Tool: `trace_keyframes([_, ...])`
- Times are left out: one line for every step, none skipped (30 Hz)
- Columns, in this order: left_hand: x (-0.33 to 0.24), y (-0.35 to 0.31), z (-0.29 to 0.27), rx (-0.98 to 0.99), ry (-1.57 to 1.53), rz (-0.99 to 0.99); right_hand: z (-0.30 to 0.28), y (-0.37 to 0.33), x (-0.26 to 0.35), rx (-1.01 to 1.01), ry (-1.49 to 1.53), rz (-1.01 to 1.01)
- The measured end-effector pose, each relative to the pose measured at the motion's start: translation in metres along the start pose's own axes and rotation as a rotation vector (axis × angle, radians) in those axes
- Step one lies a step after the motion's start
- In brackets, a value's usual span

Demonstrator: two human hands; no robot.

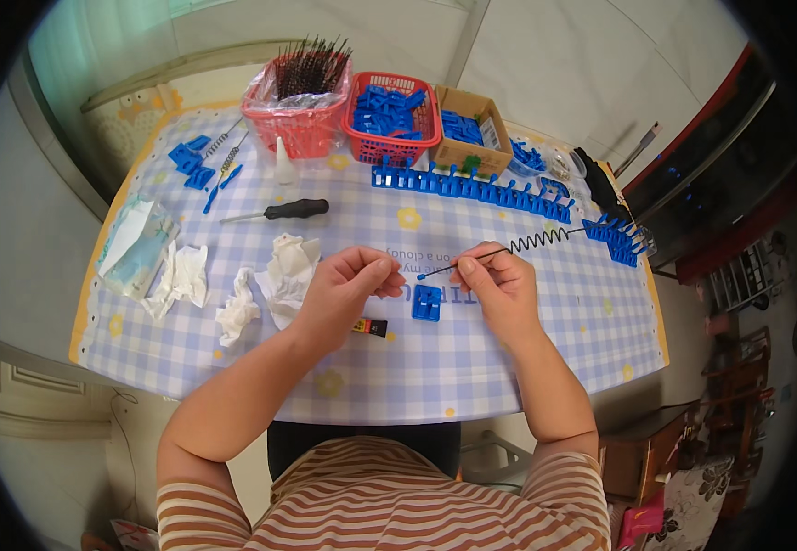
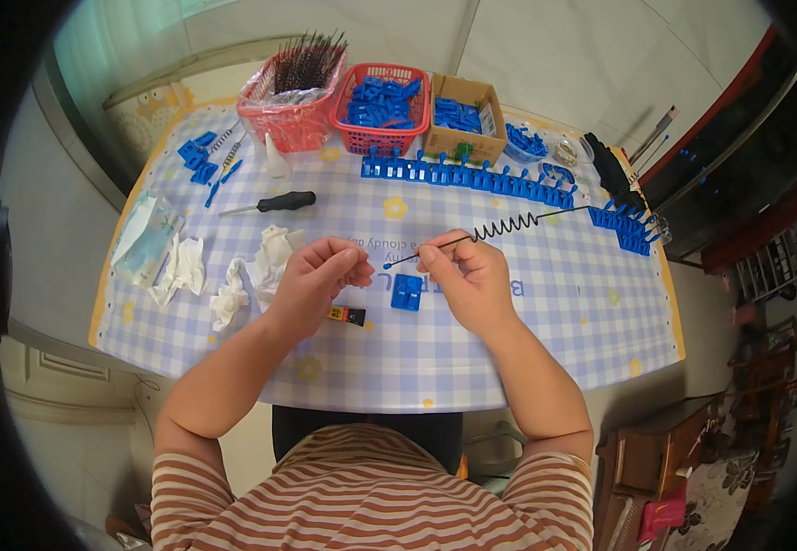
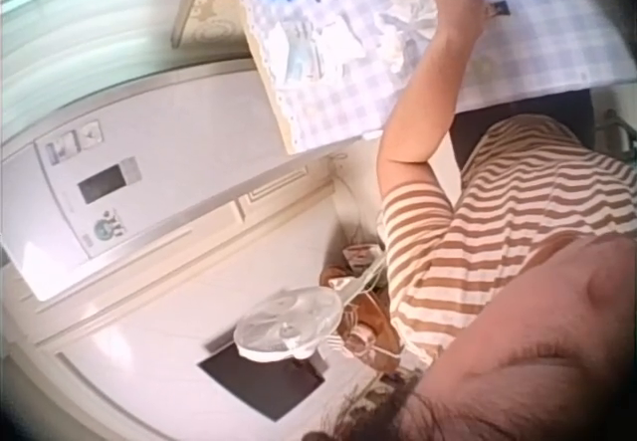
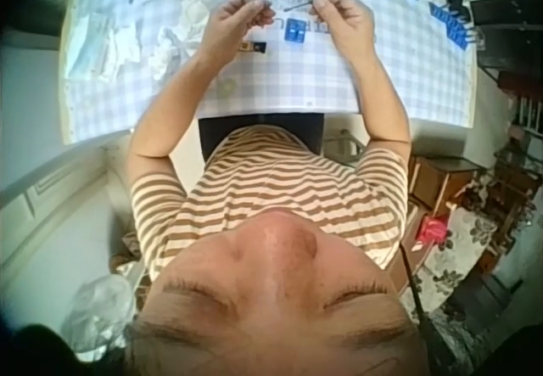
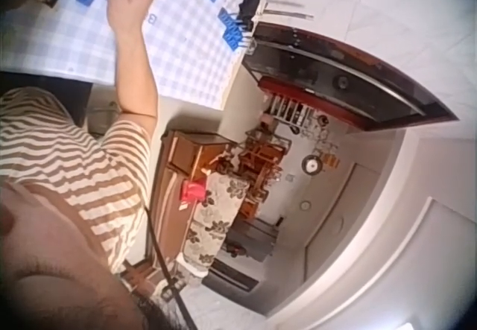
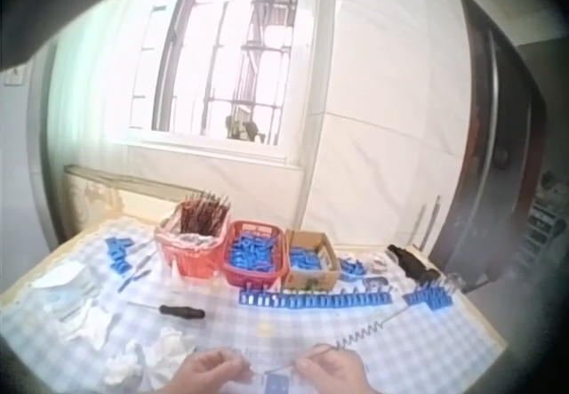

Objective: The person assembles small blue plastic housings by hand, inserting wire springs into them and applying adhesive from a glue tube.

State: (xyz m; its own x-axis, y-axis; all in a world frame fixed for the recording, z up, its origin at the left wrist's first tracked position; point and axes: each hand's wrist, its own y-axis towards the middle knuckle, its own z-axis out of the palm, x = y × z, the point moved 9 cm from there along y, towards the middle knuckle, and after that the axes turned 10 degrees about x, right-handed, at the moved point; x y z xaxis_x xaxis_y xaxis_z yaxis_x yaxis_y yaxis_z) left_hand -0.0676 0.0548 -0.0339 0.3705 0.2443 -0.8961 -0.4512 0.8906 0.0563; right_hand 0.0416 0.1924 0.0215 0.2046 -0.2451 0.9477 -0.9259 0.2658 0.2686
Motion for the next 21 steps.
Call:
trace_keyframes([-0.0011,-0.0008,0.0009,0.001,0.001,0.000,-0.0001,0.0001,0.0001,-0.006,-0.002,-0.001])
trace_keyframes([-0.0039,-0.0020,0.0022,-0.001,0.011,0.016,-0.0003,0.0001,0.0002,-0.006,-0.002,-0.002])
trace_keyframes([-0.0061,-0.0026,0.0027,-0.003,0.021,0.031,-0.0011,-0.0001,0.0004,-0.010,-0.002,-0.004])
trace_keyframes([-0.0060,-0.0024,0.0025,-0.003,0.021,0.032,-0.0017,-0.0001,0.0005,-0.014,-0.002,-0.005])
trace_keyframes([-0.0064,-0.0023,0.0028,0.008,0.021,0.042,-0.0009,0.0000,0.0009,-0.014,-0.001,-0.006])
trace_keyframes([-0.0071,-0.0022,0.0033,0.018,0.020,0.051,-0.0010,-0.0004,0.0024,-0.028,0.017,-0.017])
trace_keyframes([-0.0076,-0.0025,0.0038,0.017,0.021,0.051,-0.0015,-0.0008,0.0037,-0.041,0.035,-0.027])
trace_keyframes([-0.0089,-0.0029,0.0048,0.013,0.048,0.052,-0.0015,-0.0012,0.0039,-0.042,0.036,-0.027])
trace_keyframes([-0.0098,-0.0032,0.0053,0.010,0.076,0.052,-0.0011,-0.0016,0.0046,-0.035,0.042,-0.036])
trace_keyframes([-0.0091,-0.0030,0.0042,0.010,0.077,0.052,-0.0008,-0.0020,0.0054,-0.028,0.049,-0.044])
trace_keyframes([-0.0085,-0.0029,0.0022,0.012,0.109,0.051,-0.0008,-0.0026,0.0058,-0.029,0.051,-0.045])
trace_keyframes([-0.0087,-0.0028,0.0013,0.013,0.140,0.049,0.0000,-0.0031,0.0067,-0.020,0.045,-0.049])
trace_keyframes([-0.0093,-0.0033,0.0017,0.015,0.143,0.049,0.0008,-0.0037,0.0074,-0.010,0.040,-0.053])
trace_keyframes([-0.0105,-0.0032,0.0032,0.018,0.134,0.055,0.0002,-0.0045,0.0075,-0.014,0.039,-0.054])
trace_keyframes([-0.0111,-0.0031,0.0045,0.022,0.126,0.062,0.0005,-0.0050,0.0072,-0.010,0.042,-0.051])
trace_keyframes([-0.0098,-0.0030,0.0047,0.027,0.127,0.062,0.0007,-0.0051,0.0070,-0.007,0.045,-0.048])
trace_keyframes([-0.0086,-0.0035,0.0042,0.028,0.140,0.069,0.0001,-0.0050,0.0059,-0.011,0.044,-0.049])
trace_keyframes([-0.0086,-0.0039,0.0044,0.031,0.153,0.077,0.0013,-0.0044,0.0045,0.006,0.023,-0.058])
trace_keyframes([-0.0090,-0.0044,0.0055,0.035,0.153,0.077,0.0029,-0.0039,0.0043,0.024,0.003,-0.066])
trace_keyframes([-0.0094,-0.0053,0.0072,0.035,0.169,0.060,0.0030,-0.0041,0.0053,0.020,0.000,-0.066])
trace_keyframes([-0.0092,-0.0056,0.0083,0.034,0.185,0.043,0.0042,-0.0041,0.0051,0.023,0.009,-0.049])
